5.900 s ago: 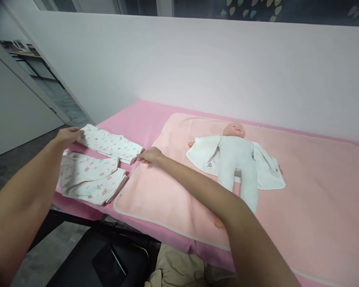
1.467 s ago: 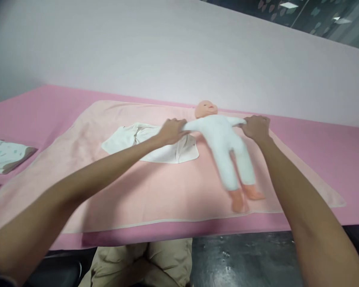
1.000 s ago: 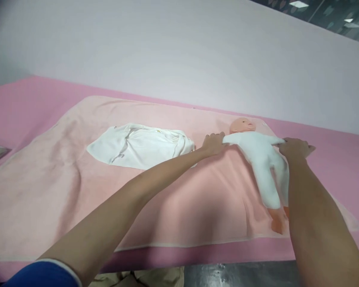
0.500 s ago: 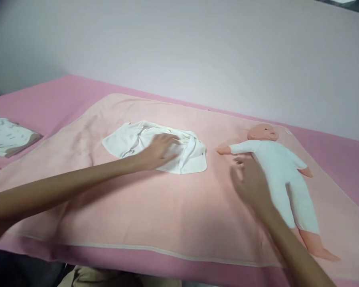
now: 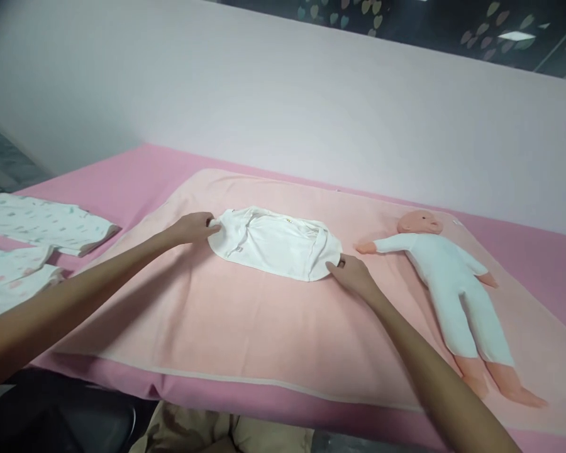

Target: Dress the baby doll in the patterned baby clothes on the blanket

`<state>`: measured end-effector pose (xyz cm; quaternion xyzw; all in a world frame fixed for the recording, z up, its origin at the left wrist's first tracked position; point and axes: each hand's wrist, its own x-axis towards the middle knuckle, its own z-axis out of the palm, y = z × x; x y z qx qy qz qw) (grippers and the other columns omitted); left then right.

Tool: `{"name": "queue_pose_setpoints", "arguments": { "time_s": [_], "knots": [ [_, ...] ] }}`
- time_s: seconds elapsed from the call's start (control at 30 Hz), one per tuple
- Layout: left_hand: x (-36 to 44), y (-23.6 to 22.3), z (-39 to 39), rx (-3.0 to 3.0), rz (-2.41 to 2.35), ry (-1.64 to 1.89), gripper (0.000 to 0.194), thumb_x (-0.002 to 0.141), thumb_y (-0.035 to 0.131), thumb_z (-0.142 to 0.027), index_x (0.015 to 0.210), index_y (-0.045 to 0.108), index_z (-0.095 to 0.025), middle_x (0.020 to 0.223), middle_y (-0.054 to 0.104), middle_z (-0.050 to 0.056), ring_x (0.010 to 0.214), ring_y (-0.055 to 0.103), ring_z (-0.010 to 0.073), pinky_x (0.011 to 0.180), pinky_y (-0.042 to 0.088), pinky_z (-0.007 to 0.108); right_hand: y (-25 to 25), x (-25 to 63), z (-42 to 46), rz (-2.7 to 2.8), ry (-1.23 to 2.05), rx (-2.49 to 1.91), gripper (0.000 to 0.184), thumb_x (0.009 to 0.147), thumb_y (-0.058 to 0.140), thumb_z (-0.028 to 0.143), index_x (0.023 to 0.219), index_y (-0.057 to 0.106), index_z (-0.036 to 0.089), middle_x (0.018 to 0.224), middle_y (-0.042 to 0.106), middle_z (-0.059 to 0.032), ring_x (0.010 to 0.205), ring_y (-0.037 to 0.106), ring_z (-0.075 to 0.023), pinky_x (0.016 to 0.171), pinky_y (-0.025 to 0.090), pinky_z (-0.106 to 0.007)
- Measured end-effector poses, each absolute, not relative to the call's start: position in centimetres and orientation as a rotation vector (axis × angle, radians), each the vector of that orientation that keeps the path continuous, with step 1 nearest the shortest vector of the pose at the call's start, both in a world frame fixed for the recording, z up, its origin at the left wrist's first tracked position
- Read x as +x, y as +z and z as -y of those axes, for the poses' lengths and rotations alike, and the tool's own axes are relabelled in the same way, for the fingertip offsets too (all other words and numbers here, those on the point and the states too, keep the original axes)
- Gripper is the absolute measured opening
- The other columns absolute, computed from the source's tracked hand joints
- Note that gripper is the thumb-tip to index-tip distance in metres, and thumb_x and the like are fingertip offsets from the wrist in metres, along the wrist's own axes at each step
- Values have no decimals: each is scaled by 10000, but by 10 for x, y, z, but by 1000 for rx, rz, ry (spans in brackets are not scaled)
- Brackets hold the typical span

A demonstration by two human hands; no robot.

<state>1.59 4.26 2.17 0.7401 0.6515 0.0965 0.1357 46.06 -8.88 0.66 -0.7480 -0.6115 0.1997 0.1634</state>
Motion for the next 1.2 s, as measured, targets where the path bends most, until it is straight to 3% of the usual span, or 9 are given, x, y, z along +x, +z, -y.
{"name": "queue_pose_setpoints", "arguments": {
  "time_s": [0.13, 0.27, 0.4, 0.57, 0.8, 0.9, 1.0, 1.1, 1.2],
  "knots": [
    [86, 44, -17, 2583, -1660, 849, 226, 1020, 494, -386, 1065, 616, -202, 1074, 740, 140, 1025, 677, 331, 854, 477, 453, 38, 402, 76, 1660, 86, -1724, 242, 969, 572, 371, 796, 447, 257, 754, 568, -7, 719, 533, -212, 684, 375, -343],
    [119, 29, 21, 3029, -1181, 647, 186, 1025, 538, -299, 1166, 598, -194, 1225, 712, 170, 1144, 635, 363, 947, 450, 506, 28, 344, 82, 2020, -64, -1360, 84, 1021, 567, 323, 1021, 562, 240, 981, 661, -75, 912, 603, -271, 850, 454, -401],
    [75, -7, 42, 2902, -1226, 544, 395, 941, 647, -380, 1287, 571, -205, 1363, 673, 194, 1211, 610, 395, 964, 446, 513, -26, 347, 110, 2160, -4, -1494, 211, 1012, 625, 356, 1184, 590, 240, 1163, 686, -143, 1046, 623, -350, 914, 480, -477],
    [33, -18, 40, 2644, -1345, 561, 126, 984, 513, -324, 1085, 552, -259, 1056, 741, 94, 996, 653, 333, 929, 446, 496, -44, 373, 120, 2002, 226, -1633, 112, 991, 544, 270, 1088, 596, 244, 1000, 680, -79, 887, 624, -291, 838, 489, -446],
    [19, 26, 61, 2593, -1199, 401, 160, 889, 598, -329, 1026, 537, -275, 826, 707, -2, 752, 667, 269, 901, 472, 466, 6, 376, 147, 2049, 403, -1442, 283, 876, 556, 140, 1098, 644, 291, 915, 606, -42, 815, 603, -259, 749, 505, -398],
    [9, 41, 69, 2587, -1108, 378, 220, 878, 690, -436, 986, 572, -285, 955, 743, 22, 876, 686, 286, 916, 480, 461, 7, 377, 169, 2029, 548, -1465, 313, 831, 570, 117, 1072, 658, 297, 949, 631, -47, 860, 625, -270, 757, 522, -405],
    [11, 44, 54, 2568, -1089, 494, 317, 996, 600, -583, 1071, 629, -276, 1136, 744, 62, 1054, 667, 301, 990, 480, 465, 4, 381, 185, 2044, 684, -1513, 321, 840, 584, 125, 1092, 658, 309, 949, 623, -36, 848, 619, -263, 758, 532, -409],
    [29, 35, 13, 2607, -1115, 583, 371, 1055, 493, -564, 1159, 643, -242, 1244, 715, 113, 1167, 626, 323, 1044, 476, 480, 9, 389, 178, 2089, 666, -1503, 259, 948, 622, 224, 1186, 652, 322, 1060, 658, -55, 960, 648, -278, 848, 555, -438],
    [63, 24, -43, 2679, -1089, 534, 377, 1010, 507, -465, 1241, 633, -196, 1332, 685, 170, 1271, 591, 364, 1087, 463, 520, 15, 399, 132, 2043, 436, -1537, 211, 1007, 626, 334, 1212, 650, 289, 1225, 690, -99, 1132, 649, -310, 1001, 538, -484]
  ]
}}
